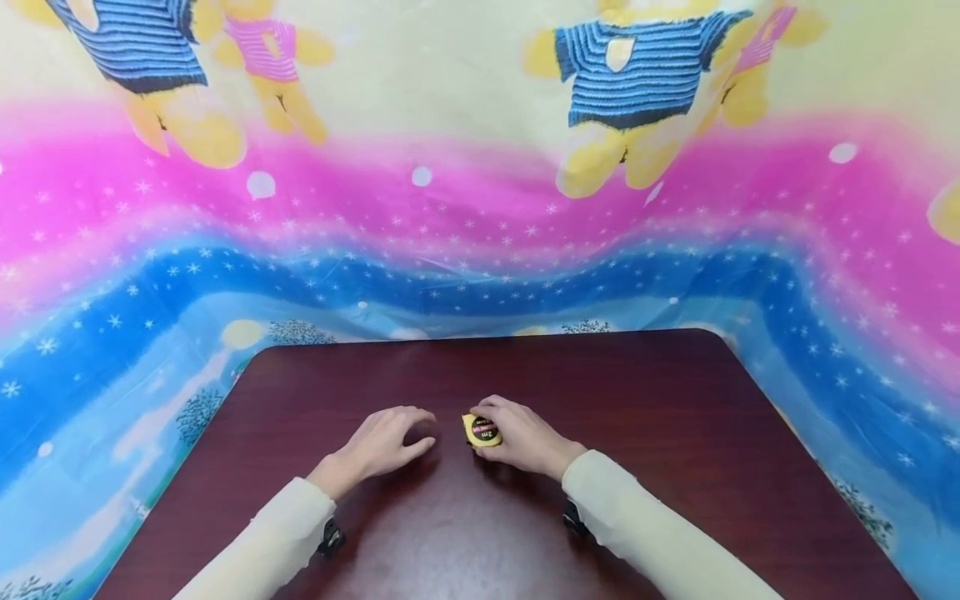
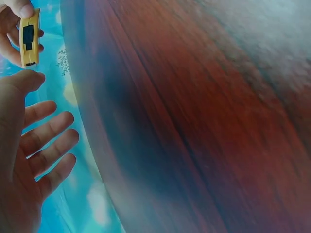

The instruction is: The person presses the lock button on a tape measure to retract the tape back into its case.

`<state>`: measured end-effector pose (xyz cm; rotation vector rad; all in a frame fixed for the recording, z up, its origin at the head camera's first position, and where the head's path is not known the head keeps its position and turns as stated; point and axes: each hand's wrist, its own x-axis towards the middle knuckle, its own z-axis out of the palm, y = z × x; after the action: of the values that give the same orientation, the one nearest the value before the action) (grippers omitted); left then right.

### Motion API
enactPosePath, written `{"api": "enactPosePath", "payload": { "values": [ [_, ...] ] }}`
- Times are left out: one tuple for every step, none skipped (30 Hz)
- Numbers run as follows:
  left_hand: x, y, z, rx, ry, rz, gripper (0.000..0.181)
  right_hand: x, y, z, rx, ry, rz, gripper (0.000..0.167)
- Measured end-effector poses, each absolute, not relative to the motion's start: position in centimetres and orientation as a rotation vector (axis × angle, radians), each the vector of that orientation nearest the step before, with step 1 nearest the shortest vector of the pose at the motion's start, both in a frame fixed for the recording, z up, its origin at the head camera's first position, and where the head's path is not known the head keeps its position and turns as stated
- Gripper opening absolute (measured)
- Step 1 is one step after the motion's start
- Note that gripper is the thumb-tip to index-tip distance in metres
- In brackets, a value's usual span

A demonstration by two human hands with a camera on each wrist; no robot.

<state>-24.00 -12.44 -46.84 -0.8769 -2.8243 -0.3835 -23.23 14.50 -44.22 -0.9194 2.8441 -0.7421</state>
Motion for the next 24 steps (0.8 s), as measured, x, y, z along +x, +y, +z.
{"api": "enactPosePath", "payload": {
  "values": [
    [-23.9,-12.6,-46.9,-0.871,-2.823,-0.385,0.035,-23.2,14.6,-44.2,-0.912,2.844,-0.743,0.059],
    [-23.9,-12.8,-47.0,-0.865,-2.821,-0.389,0.035,-23.2,14.8,-44.1,-0.905,2.846,-0.739,0.059],
    [-23.9,-13.0,-47.1,-0.858,-2.818,-0.384,0.036,-23.2,14.9,-44.1,-0.896,2.85,-0.741,0.059],
    [-23.8,-13.2,-47.1,-0.855,-2.817,-0.38,0.036,-23.2,15.1,-44.1,-0.885,2.854,-0.74,0.06],
    [-23.8,-13.4,-47.1,-0.854,-2.816,-0.381,0.037,-23.2,15.3,-44.1,-0.873,2.856,-0.74,0.06],
    [-23.8,-13.5,-47.2,-0.852,-2.814,-0.377,0.037,-23.2,15.6,-44.1,-0.862,2.859,-0.737,0.06],
    [-23.8,-13.7,-47.2,-0.848,-2.815,-0.375,0.037,-23.2,15.8,-44.2,-0.851,2.861,-0.736,0.06],
    [-23.8,-13.9,-47.2,-0.844,-2.811,-0.378,0.037,-23.1,16.1,-44.3,-0.838,2.865,-0.733,0.061],
    [-23.8,-14.0,-47.3,-0.839,-2.81,-0.382,0.036,-23.1,16.3,-44.3,-0.824,2.87,-0.73,0.061],
    [-23.8,-14.3,-47.3,-0.831,-2.812,-0.386,0.036,-23.0,16.4,-44.4,-0.817,2.87,-0.729,0.061],
    [-23.7,-14.6,-47.4,-0.821,-2.815,-0.393,0.035,-23.0,16.6,-44.5,-0.81,2.87,-0.73,0.061],
    [-23.6,-14.9,-47.4,-0.81,-2.822,-0.395,0.034,-22.9,16.7,-44.6,-0.802,2.872,-0.73,0.061],
    [-23.6,-15.1,-47.4,-0.802,-2.826,-0.401,0.033,-22.9,16.8,-44.7,-0.794,2.876,-0.731,0.061],
    [-23.5,-15.4,-47.4,-0.793,-2.831,-0.407,0.033,-22.8,17.0,-44.7,-0.785,2.88,-0.733,0.061],
    [-23.5,-15.7,-47.4,-0.785,-2.838,-0.409,0.033,-22.8,17.1,-44.8,-0.778,2.884,-0.734,0.061],
    [-23.5,-15.9,-47.3,-0.779,-2.844,-0.412,0.033,-22.8,17.2,-44.8,-0.771,2.883,-0.738,0.061],
    [-23.4,-16.1,-47.3,-0.774,-2.846,-0.419,0.033,-22.7,17.4,-44.8,-0.765,2.883,-0.738,0.061],
    [-23.4,-16.3,-47.2,-0.766,-2.849,-0.425,0.033,-22.8,17.6,-44.8,-0.76,2.883,-0.74,0.061],
    [-23.3,-16.5,-47.2,-0.759,-2.85,-0.43,0.033,-22.8,17.8,-44.8,-0.756,2.881,-0.743,0.061],
    [-23.3,-16.7,-47.1,-0.752,-2.853,-0.436,0.034,-22.8,18.0,-44.8,-0.753,2.878,-0.746,0.061],
    [-23.2,-16.9,-47.1,-0.747,-2.849,-0.44,0.033,-22.9,18.2,-44.8,-0.75,2.876,-0.744,0.06],
    [-23.2,-17.1,-47.1,-0.742,-2.848,-0.444,0.033,-23.0,18.5,-44.8,-0.747,2.878,-0.741,0.06],
    [-23.2,-17.2,-47.1,-0.738,-2.845,-0.444,0.033,-23.0,18.7,-44.8,-0.746,2.882,-0.734,0.059],
    [-23.1,-17.3,-47.1,-0.736,-2.844,-0.443,0.033,-23.1,19.0,-44.9,-0.74,2.888,-0.73,0.059]
  ]
}}
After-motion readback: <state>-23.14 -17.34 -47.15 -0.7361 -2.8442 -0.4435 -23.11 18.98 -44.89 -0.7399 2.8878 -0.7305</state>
